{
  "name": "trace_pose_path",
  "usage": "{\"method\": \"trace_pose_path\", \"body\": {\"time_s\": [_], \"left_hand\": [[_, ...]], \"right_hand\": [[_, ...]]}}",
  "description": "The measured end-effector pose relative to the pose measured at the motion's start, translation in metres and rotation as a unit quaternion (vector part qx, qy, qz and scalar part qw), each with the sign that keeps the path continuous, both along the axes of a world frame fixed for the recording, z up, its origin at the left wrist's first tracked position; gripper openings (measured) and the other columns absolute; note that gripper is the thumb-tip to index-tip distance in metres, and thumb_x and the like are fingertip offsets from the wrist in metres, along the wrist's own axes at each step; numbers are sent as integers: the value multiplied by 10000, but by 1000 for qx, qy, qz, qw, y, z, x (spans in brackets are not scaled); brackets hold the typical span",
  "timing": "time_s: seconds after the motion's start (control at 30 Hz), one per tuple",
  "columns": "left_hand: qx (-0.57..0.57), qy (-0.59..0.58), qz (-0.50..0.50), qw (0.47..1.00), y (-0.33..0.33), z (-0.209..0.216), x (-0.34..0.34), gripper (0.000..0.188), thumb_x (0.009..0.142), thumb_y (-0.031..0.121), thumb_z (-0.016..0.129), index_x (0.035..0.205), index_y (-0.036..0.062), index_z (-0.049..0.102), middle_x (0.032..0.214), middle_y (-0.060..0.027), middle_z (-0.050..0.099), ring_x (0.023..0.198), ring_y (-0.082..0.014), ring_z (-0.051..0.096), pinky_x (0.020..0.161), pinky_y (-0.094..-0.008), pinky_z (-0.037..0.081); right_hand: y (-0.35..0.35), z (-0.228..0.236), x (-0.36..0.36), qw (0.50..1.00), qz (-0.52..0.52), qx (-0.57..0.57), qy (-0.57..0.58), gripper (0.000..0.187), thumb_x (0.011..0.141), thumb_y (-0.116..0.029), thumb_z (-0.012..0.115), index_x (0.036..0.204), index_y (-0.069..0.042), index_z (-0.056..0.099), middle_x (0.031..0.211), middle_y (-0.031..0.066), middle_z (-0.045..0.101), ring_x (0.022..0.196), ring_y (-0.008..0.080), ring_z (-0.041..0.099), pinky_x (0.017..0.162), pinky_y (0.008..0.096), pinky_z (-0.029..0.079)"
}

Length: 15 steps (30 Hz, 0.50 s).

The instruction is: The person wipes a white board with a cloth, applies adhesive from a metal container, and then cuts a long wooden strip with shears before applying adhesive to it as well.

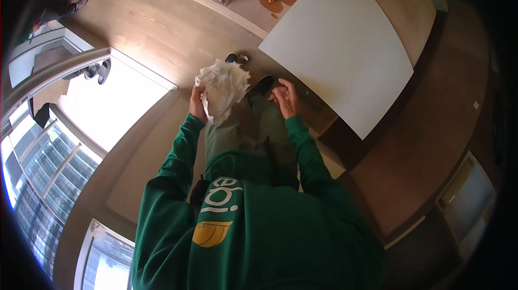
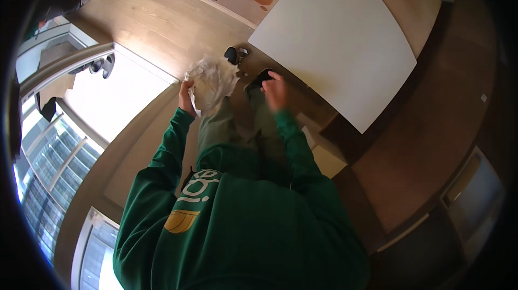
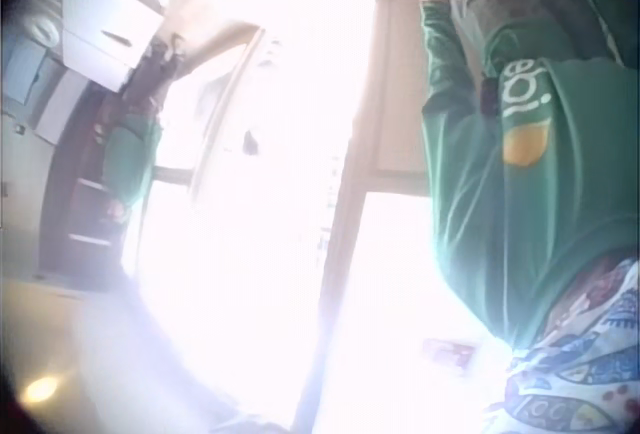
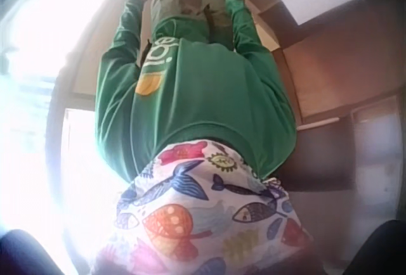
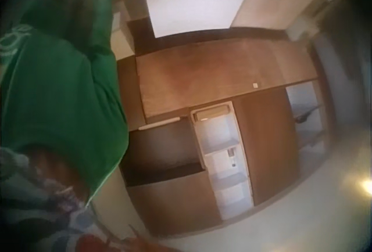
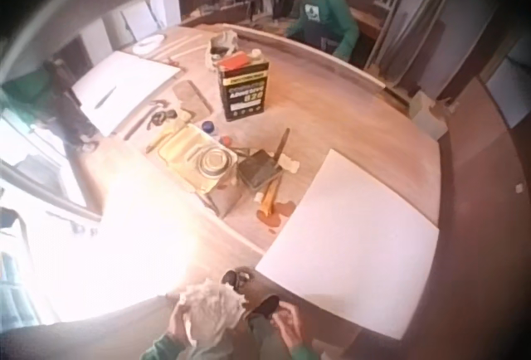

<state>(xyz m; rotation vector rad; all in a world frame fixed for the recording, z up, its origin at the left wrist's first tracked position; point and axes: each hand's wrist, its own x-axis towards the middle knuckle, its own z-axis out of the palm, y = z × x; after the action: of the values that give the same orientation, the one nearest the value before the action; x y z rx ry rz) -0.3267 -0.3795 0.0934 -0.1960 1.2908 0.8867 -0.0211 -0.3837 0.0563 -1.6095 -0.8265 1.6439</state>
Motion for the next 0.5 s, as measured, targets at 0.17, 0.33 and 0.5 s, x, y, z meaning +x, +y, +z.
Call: {"method": "trace_pose_path", "body": {"time_s": [0.17,0.33,0.5], "left_hand": [[78,-196,126,969,-12,16,49,594,894,333,493,1385,0,469,1280,-190,615,1130,-355,629,1027,-482,489],[40,-295,85,951,-9,5,91,565,895,327,515,1364,13,487,1273,-184,621,1108,-351,639,1010,-480,502],[106,-195,51,974,-3,-66,156,477,907,185,637,1319,9,473,1169,-133,638,1015,-246,660,913,-394,556]], "right_hand": [[60,59,-35,994,-15,-32,106,568,921,-173,693,1408,-47,429,1109,94,632,974,145,614,848,295,503],[69,63,-18,995,23,-27,95,583,904,-115,699,1422,-55,439,1109,78,642,1024,149,605,905,282,495],[82,79,-5,998,33,43,28,562,869,-38,712,1381,-51,481,1113,100,658,964,149,635,874,278,530]]}}
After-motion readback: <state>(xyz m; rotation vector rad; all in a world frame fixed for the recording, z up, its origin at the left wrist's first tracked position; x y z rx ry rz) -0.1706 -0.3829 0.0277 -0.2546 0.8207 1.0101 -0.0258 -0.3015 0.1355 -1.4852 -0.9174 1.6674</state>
